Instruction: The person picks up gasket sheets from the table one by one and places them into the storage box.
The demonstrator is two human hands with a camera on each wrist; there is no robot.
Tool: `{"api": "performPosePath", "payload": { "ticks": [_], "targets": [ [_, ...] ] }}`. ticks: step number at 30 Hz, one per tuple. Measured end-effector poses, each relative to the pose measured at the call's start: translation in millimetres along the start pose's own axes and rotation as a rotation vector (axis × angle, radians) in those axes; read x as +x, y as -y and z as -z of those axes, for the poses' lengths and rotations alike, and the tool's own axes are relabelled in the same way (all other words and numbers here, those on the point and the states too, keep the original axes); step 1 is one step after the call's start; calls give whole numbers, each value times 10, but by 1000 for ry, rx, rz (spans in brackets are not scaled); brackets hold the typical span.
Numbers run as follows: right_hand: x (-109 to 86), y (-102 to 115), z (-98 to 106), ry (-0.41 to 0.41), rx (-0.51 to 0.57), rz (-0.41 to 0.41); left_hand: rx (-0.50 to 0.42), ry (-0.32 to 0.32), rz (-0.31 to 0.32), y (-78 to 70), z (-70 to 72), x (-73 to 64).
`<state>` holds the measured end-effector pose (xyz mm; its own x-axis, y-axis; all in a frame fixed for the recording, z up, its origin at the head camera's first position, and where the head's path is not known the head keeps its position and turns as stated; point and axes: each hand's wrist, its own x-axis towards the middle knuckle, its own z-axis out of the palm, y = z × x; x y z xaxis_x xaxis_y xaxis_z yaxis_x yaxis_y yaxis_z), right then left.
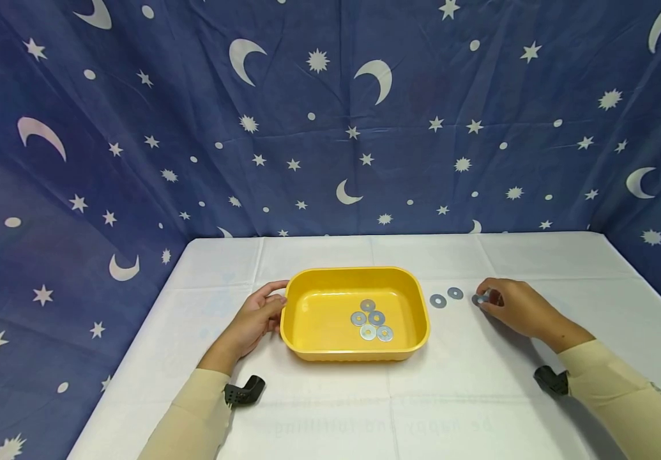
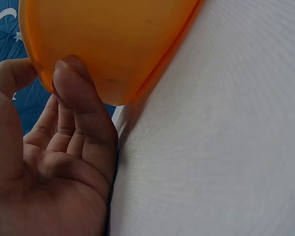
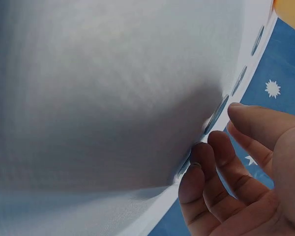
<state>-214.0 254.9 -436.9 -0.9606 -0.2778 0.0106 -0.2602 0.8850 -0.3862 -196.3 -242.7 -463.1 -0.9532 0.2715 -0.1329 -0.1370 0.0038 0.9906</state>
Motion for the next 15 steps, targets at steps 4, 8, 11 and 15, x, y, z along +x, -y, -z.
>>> {"api": "performPosePath", "payload": {
  "ticks": [4, 8, 11, 15],
  "targets": [
    [11, -24, 7, 11, 3, -3, -5, -3, 4, -3, -5, 0],
    [23, -29, 10, 26, 8, -16, -3, -3, 6, -5, -6, 1],
    [34, -21, 10, 31, 9, -27, -2, -4, 6, -11, -7, 5],
    [46, -23, 6, 41, 7, -35, -9, -7, 12, -15, -12, 9]
  ]
}}
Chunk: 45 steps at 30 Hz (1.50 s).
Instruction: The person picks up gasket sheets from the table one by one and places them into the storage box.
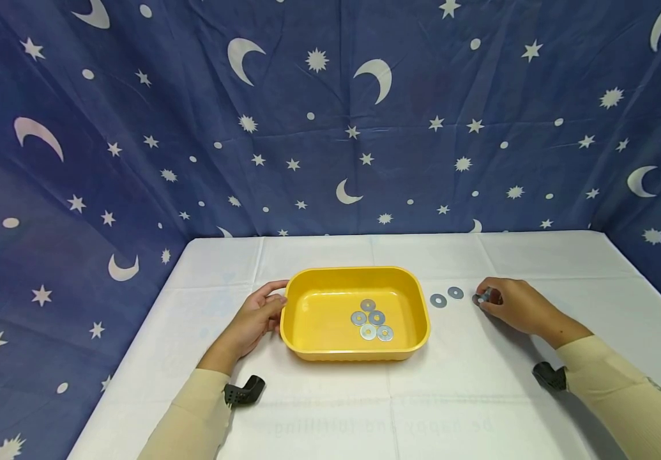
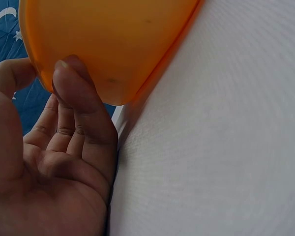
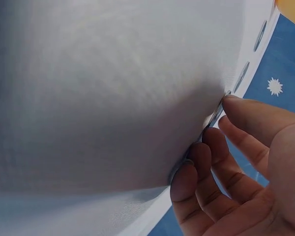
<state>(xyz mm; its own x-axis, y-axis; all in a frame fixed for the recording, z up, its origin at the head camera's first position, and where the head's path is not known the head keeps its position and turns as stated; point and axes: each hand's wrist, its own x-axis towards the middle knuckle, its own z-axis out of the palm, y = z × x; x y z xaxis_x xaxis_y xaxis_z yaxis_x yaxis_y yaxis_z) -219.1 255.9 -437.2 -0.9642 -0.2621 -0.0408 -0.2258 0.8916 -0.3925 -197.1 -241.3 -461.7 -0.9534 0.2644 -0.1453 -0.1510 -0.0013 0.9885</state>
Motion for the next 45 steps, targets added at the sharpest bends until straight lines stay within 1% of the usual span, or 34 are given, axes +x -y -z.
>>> {"api": "performPosePath", "payload": {
  "ticks": [10, 22, 27, 36, 45],
  "targets": [
    [36, 1, -6, 23, 16, -24, -1, 2, 4, 13, 8, 3],
    [83, -11, 66, 120, 57, -49, 8, 7, -5, 7, 7, -11],
    [120, -30, 83, 155, 74, -53, 13, 1, 3, 7, 13, -13],
    [123, -30, 98, 172, 90, -68, 16, -1, 3, 0, 8, -20],
    [118, -39, 88, 147, 101, -74, 18, -5, 9, 6, 16, -9]
  ]
}}
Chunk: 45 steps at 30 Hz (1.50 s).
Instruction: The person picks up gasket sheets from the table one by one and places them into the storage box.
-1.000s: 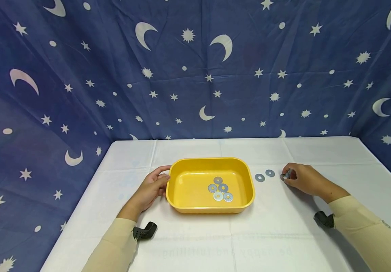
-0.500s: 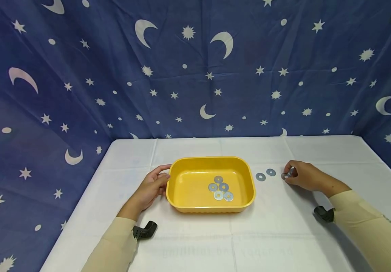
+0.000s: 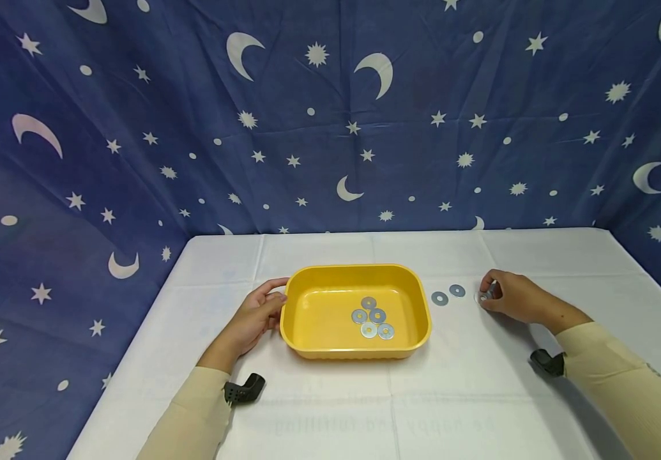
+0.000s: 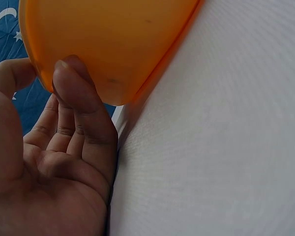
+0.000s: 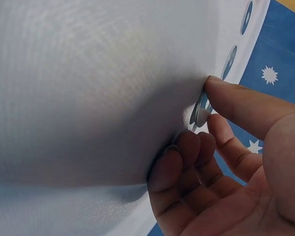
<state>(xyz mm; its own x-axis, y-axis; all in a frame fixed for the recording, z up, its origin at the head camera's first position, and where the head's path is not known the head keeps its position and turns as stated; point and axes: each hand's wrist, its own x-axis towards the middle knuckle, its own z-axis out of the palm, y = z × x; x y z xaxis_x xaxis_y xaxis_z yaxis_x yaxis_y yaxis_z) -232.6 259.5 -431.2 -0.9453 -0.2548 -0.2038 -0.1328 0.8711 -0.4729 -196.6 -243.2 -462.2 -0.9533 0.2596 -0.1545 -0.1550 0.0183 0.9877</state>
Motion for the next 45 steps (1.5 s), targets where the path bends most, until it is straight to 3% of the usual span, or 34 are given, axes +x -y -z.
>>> {"api": "performPosePath", "payload": {
  "ticks": [18, 31, 45],
  "targets": [
    [-13, 44, -39, -88, -50, 46, -2, -3, -2, -6, -10, 7],
    [-70, 83, -17, -87, -36, 36, -6, -1, -3, 13, -5, 9],
    [-122, 158, 7, -83, 1, 84, -7, 5, -3, 6, -9, 5]
  ]
}}
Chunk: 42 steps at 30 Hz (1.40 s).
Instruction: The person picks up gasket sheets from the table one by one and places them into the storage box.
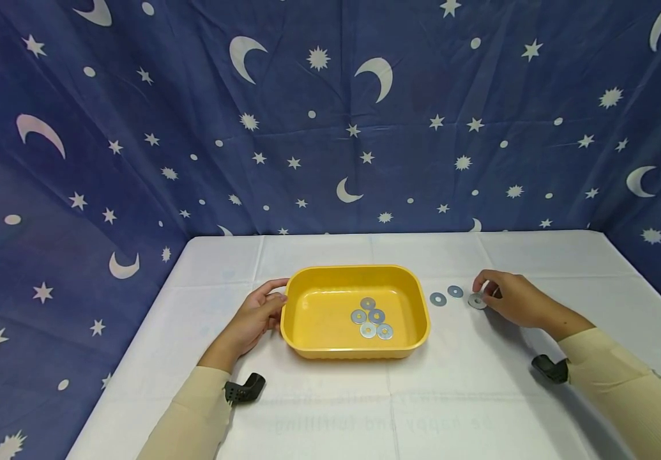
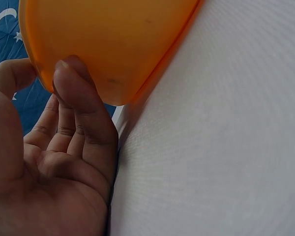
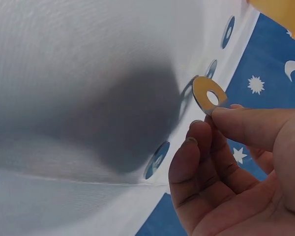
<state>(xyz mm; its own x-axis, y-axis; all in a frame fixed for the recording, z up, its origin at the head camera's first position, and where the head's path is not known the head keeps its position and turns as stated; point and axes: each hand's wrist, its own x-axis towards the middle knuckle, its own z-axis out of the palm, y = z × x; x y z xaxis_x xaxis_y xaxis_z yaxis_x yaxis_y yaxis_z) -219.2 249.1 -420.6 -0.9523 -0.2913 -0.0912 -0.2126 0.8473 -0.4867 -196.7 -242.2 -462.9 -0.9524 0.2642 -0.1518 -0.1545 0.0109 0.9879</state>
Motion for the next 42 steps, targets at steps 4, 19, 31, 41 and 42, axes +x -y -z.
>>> {"api": "performPosePath", "payload": {
  "ticks": [4, 19, 31, 41, 42],
  "targets": [
    [-12, 58, 13, 6, -6, 4, 3, -7, 4, -6, 1, -3],
    [-62, 395, 64, -2, -22, 82, 8, -10, 9, -3, 15, 0],
    [-107, 678, 129, -58, 21, 189, -6, -15, -2, 17, 20, 7],
    [-73, 887, 105, -74, 65, 270, -41, 19, -43, 28, 29, 10],
    [-70, 907, 101, -72, 69, 278, -44, 24, -45, 31, 30, 14]
  ]
}}
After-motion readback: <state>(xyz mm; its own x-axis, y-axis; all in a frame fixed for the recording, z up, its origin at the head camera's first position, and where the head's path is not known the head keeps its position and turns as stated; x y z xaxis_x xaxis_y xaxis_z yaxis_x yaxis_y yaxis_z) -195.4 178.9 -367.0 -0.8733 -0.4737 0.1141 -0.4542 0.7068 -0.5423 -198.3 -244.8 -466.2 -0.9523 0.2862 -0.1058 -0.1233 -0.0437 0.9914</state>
